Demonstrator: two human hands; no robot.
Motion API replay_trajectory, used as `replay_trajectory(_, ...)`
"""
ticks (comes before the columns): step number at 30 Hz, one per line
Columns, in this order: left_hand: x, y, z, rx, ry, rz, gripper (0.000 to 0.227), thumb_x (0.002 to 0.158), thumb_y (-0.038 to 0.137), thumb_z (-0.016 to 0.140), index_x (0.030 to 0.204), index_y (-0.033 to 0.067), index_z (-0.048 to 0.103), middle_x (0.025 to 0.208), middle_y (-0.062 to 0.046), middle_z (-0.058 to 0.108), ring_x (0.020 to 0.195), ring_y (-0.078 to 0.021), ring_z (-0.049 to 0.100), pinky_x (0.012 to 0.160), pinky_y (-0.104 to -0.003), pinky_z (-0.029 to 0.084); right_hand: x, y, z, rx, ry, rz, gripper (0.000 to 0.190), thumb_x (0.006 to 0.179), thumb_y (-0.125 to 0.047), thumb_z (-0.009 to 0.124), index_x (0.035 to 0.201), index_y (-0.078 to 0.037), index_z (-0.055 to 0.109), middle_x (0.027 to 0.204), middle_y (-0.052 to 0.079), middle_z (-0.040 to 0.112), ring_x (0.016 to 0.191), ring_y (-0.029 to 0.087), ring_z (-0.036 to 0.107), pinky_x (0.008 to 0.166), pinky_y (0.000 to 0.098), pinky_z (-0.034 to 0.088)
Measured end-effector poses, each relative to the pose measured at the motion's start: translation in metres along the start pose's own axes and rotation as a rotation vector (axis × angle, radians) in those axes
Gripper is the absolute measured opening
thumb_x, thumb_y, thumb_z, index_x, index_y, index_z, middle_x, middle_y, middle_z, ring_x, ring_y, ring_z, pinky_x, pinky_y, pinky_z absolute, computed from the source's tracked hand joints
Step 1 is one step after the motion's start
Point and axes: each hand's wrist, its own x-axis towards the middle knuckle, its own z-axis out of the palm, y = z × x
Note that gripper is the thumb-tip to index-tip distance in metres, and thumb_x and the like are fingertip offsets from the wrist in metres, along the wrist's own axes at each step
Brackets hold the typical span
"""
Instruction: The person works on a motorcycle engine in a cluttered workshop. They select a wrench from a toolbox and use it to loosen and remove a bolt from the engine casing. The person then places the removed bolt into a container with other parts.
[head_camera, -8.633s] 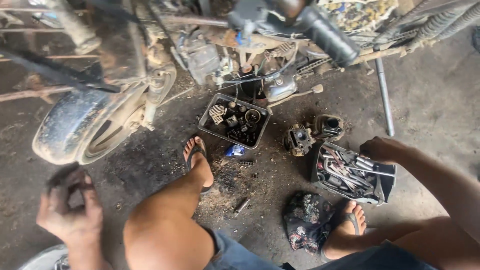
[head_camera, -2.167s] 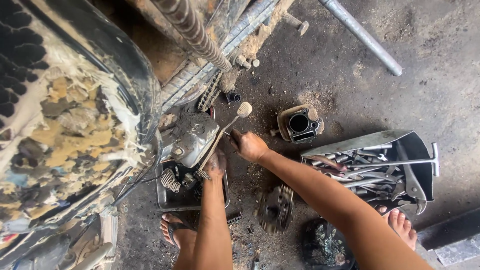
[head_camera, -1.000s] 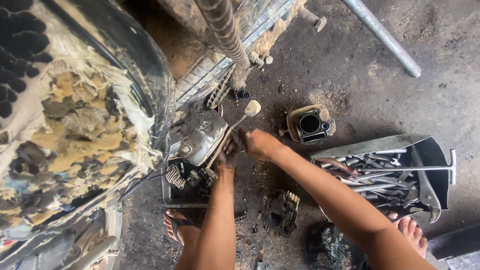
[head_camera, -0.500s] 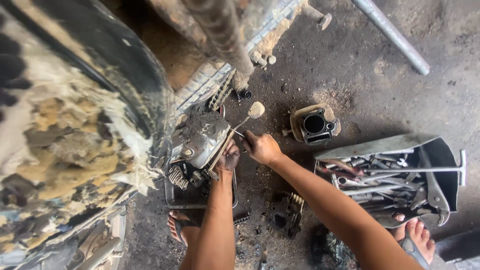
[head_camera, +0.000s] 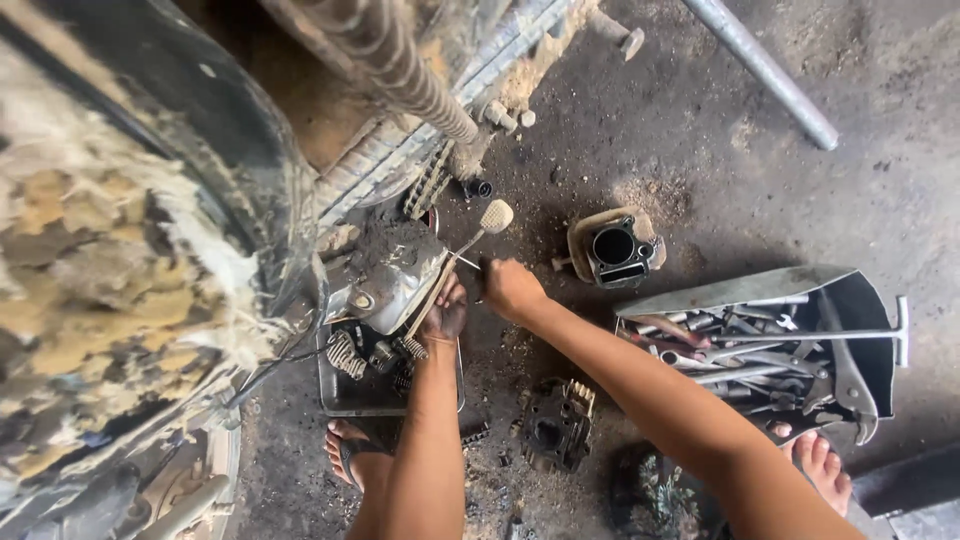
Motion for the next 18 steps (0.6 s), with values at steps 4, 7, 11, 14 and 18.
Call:
replay_trajectory(4, 0.004, 0.006, -0.022, 0.048, 0.216, 0.048, 0.007, 0.099, 0.011, 0.060, 0.101, 0.0044, 0.061, 0.072, -0.001, 0.050, 0.052, -0.0071, 0.036, 0.051, -0.022, 0.033, -0.030, -0.013, -0.032, -0.168, -0.127, -0.124, 0.033, 0.106, -0.021, 0.044, 0.094, 0.003, 0.064, 0.080, 0.023, 0.071, 0.070, 0.035, 0.076, 0.066, 0.0446, 0.064)
replay_trajectory(7, 0.007, 0.002, -0.018, -0.047, 0.196, -0.011, 0.008, 0.099, 0.012, 0.062, 0.101, 0.0042, 0.062, 0.068, -0.001, 0.047, 0.052, -0.0073, 0.034, 0.052, -0.023, 0.033, -0.034, -0.015, -0.047, -0.292, -0.041, -0.295, 0.031, 0.099, -0.019, 0.049, 0.086, 0.002, 0.067, 0.078, 0.024, 0.071, 0.074, 0.036, 0.073, 0.070, 0.0482, 0.061)
replay_trajectory(11, 0.006, 0.000, -0.015, -0.091, 0.160, -0.034, 0.009, 0.099, 0.012, 0.063, 0.102, 0.0034, 0.064, 0.069, 0.000, 0.048, 0.052, -0.0062, 0.033, 0.050, -0.021, 0.031, -0.040, -0.024, -0.067, -0.277, -0.139, -0.193, 0.030, 0.100, -0.016, 0.045, 0.093, 0.003, 0.067, 0.081, 0.023, 0.071, 0.076, 0.035, 0.074, 0.072, 0.0470, 0.063)
replay_trajectory(14, 0.005, 0.001, -0.004, -0.043, 0.247, 0.007, 0.010, 0.098, 0.014, 0.063, 0.101, 0.0045, 0.065, 0.069, -0.001, 0.050, 0.050, -0.0049, 0.032, 0.049, -0.020, 0.030, -0.046, -0.024, -0.073, -0.253, -0.095, -0.229, 0.027, 0.098, -0.017, 0.046, 0.106, -0.001, 0.066, 0.081, 0.025, 0.072, 0.076, 0.040, 0.072, 0.070, 0.0519, 0.060)
replay_trajectory(18, -0.002, 0.007, -0.019, 0.103, 0.216, 0.040, 0.006, 0.099, 0.012, 0.063, 0.095, 0.0073, 0.063, 0.068, 0.001, 0.050, 0.050, -0.0057, 0.034, 0.050, -0.022, 0.030, -0.037, -0.002, -0.037, -0.195, -0.114, -0.195, 0.027, 0.101, -0.021, 0.046, 0.111, -0.002, 0.063, 0.082, 0.022, 0.072, 0.072, 0.036, 0.074, 0.067, 0.0484, 0.062)
